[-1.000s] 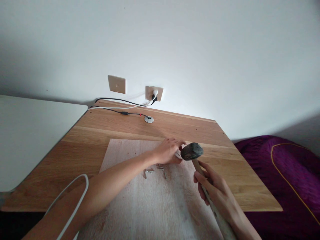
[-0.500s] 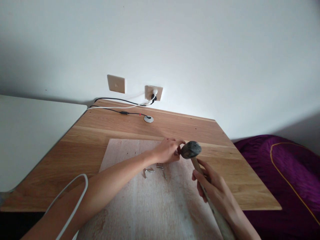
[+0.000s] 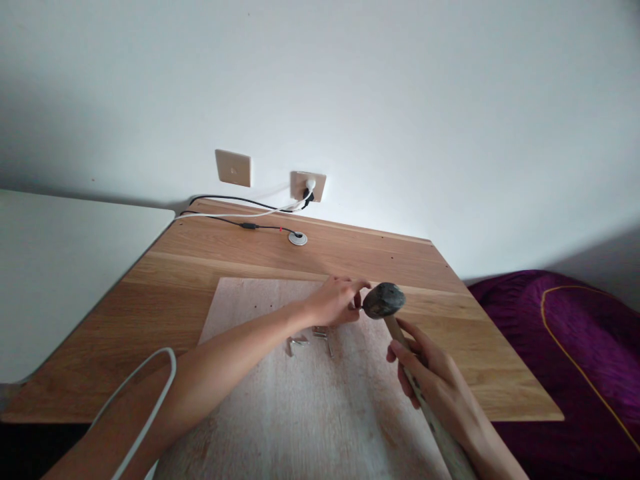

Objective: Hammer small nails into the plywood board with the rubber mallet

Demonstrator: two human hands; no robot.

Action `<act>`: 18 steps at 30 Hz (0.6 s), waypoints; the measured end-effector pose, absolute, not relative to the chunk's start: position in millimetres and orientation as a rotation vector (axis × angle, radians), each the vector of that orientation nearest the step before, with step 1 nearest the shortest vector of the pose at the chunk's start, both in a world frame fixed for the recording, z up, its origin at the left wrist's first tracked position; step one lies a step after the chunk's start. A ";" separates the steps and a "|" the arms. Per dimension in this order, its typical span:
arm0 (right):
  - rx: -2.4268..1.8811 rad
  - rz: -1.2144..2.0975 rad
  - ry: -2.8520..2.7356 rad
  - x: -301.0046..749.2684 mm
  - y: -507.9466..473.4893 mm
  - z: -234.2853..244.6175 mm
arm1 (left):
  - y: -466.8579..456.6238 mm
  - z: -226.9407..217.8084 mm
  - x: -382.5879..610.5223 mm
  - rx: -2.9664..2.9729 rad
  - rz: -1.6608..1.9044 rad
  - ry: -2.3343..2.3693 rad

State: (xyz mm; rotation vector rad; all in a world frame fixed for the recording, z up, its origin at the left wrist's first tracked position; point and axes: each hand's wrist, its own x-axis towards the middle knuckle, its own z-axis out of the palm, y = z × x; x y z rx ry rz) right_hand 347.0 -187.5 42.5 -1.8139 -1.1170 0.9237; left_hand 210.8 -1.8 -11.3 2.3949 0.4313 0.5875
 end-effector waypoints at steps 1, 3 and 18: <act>-1.811 0.920 -1.110 346.6 -187.6 43.5 | -1.7 -11.7 210.8 2.400 0.584 0.435; -1.808 0.908 -1.099 346.0 -188.0 43.5 | -1.3 -12.5 210.7 2.402 0.579 0.435; -1.770 0.859 -0.858 336.5 -202.9 3.8 | -2.3 -16.6 213.4 2.428 0.622 0.449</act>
